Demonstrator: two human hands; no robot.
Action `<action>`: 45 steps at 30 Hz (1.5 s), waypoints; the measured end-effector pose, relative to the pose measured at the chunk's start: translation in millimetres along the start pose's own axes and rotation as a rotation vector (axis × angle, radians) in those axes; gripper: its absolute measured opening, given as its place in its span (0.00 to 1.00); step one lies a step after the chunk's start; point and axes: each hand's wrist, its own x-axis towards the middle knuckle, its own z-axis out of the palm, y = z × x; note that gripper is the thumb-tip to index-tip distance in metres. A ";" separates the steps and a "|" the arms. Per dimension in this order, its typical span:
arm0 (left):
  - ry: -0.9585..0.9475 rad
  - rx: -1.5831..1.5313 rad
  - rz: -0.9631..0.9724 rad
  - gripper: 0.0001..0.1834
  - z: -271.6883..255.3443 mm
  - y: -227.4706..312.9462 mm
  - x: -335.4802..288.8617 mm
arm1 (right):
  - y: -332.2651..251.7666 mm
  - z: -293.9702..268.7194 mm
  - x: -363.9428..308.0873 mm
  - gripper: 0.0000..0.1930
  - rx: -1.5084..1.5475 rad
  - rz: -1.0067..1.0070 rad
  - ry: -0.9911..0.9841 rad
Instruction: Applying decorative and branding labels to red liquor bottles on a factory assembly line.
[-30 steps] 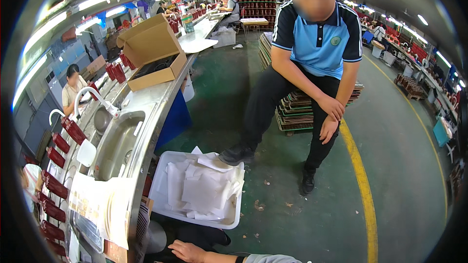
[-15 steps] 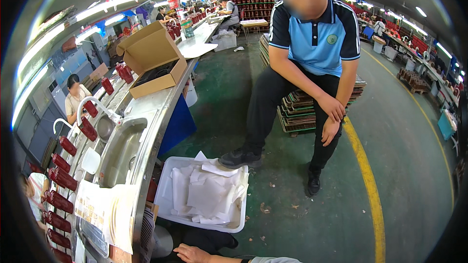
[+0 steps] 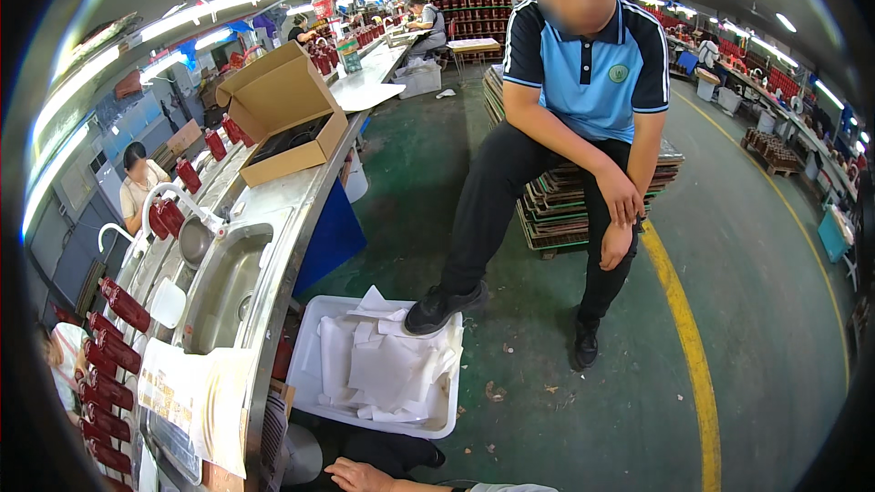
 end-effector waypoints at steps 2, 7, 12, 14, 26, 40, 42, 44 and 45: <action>-0.003 -0.074 -0.079 0.04 -4.8 8.5 2.0 | -0.6 0.8 -0.7 0.14 0.006 -0.001 0.006; 0.005 -0.094 -0.076 0.06 -1.7 3.6 -8.9 | 4.0 8.0 -4.4 0.14 -0.004 -0.002 0.014; -0.027 -0.027 -0.285 0.15 12.2 -7.1 -17.0 | -2.9 5.9 1.3 0.12 -0.264 -0.273 0.028; -0.093 -0.009 -0.361 0.14 6.3 1.7 0.4 | -2.2 -2.2 -1.3 0.08 -0.259 -0.042 0.056; 0.045 -0.276 -0.819 0.16 25.6 -44.2 -20.0 | -3.3 -2.2 18.8 0.07 -0.207 0.012 0.073; 0.343 0.247 -1.101 0.15 76.6 -155.2 -57.7 | 26.1 20.2 52.3 0.07 -0.390 0.105 -0.113; 0.376 0.206 -1.157 0.16 79.9 -174.1 -62.7 | 27.4 25.7 60.2 0.07 -0.400 0.120 -0.174; 0.451 0.077 -1.134 0.22 79.4 -196.7 -75.5 | 24.0 32.8 69.2 0.07 -0.399 0.124 -0.230; 0.438 0.059 -1.137 0.22 82.8 -193.7 -63.9 | 31.1 34.2 69.8 0.07 -0.420 0.149 -0.270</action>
